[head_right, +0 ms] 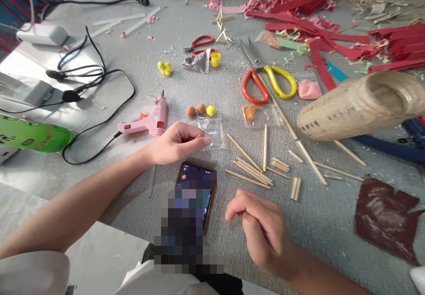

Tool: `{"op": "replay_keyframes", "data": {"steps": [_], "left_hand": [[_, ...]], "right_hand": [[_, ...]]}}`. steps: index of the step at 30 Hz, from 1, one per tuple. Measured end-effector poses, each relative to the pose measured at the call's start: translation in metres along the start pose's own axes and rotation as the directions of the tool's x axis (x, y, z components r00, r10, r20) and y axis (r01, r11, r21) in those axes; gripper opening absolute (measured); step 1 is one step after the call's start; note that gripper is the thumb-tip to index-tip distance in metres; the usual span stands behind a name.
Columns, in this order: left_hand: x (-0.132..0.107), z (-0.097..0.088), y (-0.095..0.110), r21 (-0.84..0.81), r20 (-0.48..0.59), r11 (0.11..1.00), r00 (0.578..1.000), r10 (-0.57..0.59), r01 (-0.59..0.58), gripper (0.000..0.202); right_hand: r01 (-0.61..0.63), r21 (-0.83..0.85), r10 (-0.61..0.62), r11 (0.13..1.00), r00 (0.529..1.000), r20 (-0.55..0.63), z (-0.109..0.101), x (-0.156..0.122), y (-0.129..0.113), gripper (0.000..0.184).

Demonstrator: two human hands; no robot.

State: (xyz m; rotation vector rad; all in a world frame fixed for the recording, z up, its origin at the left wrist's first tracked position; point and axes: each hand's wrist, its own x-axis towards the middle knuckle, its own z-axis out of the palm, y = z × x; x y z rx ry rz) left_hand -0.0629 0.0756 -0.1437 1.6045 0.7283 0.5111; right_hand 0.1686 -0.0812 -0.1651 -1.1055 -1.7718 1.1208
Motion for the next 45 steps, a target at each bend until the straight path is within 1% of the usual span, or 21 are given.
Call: {"op": "replay_keyframes", "data": {"steps": [5,8,11,15,17,20,22,24,30,45], "left_hand": [[0.000,0.001,0.001,0.001,-0.002,1.000,1.000,0.002,-0.002,0.047],[0.000,0.001,0.001,0.002,-0.002,1.000,1.000,0.000,0.000,0.047],[0.000,0.001,0.001,0.001,-0.006,1.000,1.000,-0.001,0.001,0.047],[0.000,0.001,0.000,-0.002,-0.002,1.000,1.000,-0.002,0.002,0.048],[0.000,0.001,0.000,-0.003,0.002,1.000,1.000,-0.004,0.004,0.048],[0.000,0.001,0.000,0.003,0.001,1.000,1.000,-0.008,0.008,0.048],[0.000,0.001,0.000,0.007,-0.002,1.000,1.000,-0.004,0.004,0.048],[0.000,0.001,0.000,0.009,-0.004,1.000,1.000,-0.002,0.002,0.048],[0.000,0.001,0.000,0.005,-0.001,1.000,1.000,-0.011,0.011,0.049],[0.000,0.001,0.001,0.010,-0.001,1.000,1.000,-0.010,0.010,0.048]], "right_hand": [[0.010,-0.012,-0.010,1.000,1.000,0.008,0.000,0.002,-0.001,0.030],[0.094,-0.067,-0.092,0.993,0.995,0.026,0.000,0.006,-0.007,0.029],[0.206,-0.151,-0.193,0.967,0.976,0.099,0.001,0.010,-0.013,0.030],[0.270,-0.186,-0.246,0.945,0.958,0.147,0.002,0.011,-0.016,0.028],[0.310,-0.198,-0.271,0.930,0.941,0.201,0.003,0.010,-0.015,0.026],[0.385,-0.243,-0.295,0.890,0.894,0.337,0.004,0.009,-0.014,0.027],[0.416,-0.271,-0.295,0.868,0.870,0.394,0.004,0.008,-0.014,0.030],[0.427,-0.276,-0.300,0.861,0.865,0.403,0.004,0.008,-0.014,0.031],[0.405,-0.277,-0.287,0.872,0.879,0.381,0.005,0.006,-0.014,0.032],[0.408,-0.282,-0.302,0.868,0.885,0.353,0.005,0.007,-0.015,0.031]]}}
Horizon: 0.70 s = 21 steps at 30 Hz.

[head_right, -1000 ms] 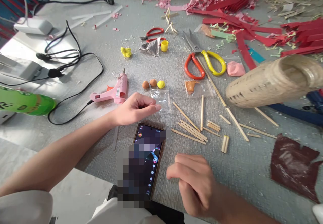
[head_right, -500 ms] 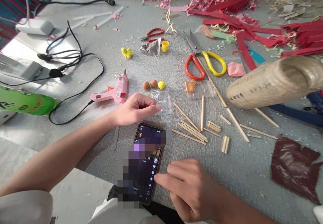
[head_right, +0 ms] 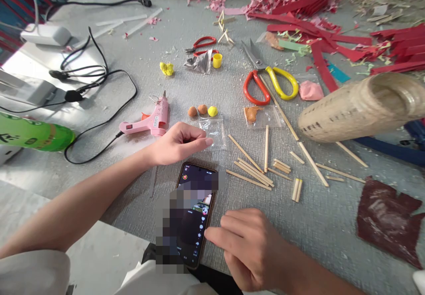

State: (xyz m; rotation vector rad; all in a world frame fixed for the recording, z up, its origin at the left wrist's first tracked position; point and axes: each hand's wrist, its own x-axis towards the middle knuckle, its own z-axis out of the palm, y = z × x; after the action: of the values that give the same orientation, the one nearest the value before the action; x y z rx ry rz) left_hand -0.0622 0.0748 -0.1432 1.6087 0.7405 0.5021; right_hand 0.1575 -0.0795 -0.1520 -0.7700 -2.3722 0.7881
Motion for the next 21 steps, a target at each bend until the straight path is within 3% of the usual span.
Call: {"op": "replay_keyframes", "data": {"steps": [14,21], "left_hand": [[-0.0006,0.0001,0.0011,0.002,0.004,1.000,1.000,0.002,-0.002,0.048],[-0.0003,-0.0005,0.0000,0.002,0.003,1.000,1.000,0.008,-0.008,0.048]], "right_hand": [[0.002,-0.006,-0.002,1.000,1.000,-0.023,0.0004,-0.0003,-0.0003,0.031],[0.013,-0.019,-0.013,1.000,1.000,0.026,0.0000,0.0009,0.0000,0.034]]}}
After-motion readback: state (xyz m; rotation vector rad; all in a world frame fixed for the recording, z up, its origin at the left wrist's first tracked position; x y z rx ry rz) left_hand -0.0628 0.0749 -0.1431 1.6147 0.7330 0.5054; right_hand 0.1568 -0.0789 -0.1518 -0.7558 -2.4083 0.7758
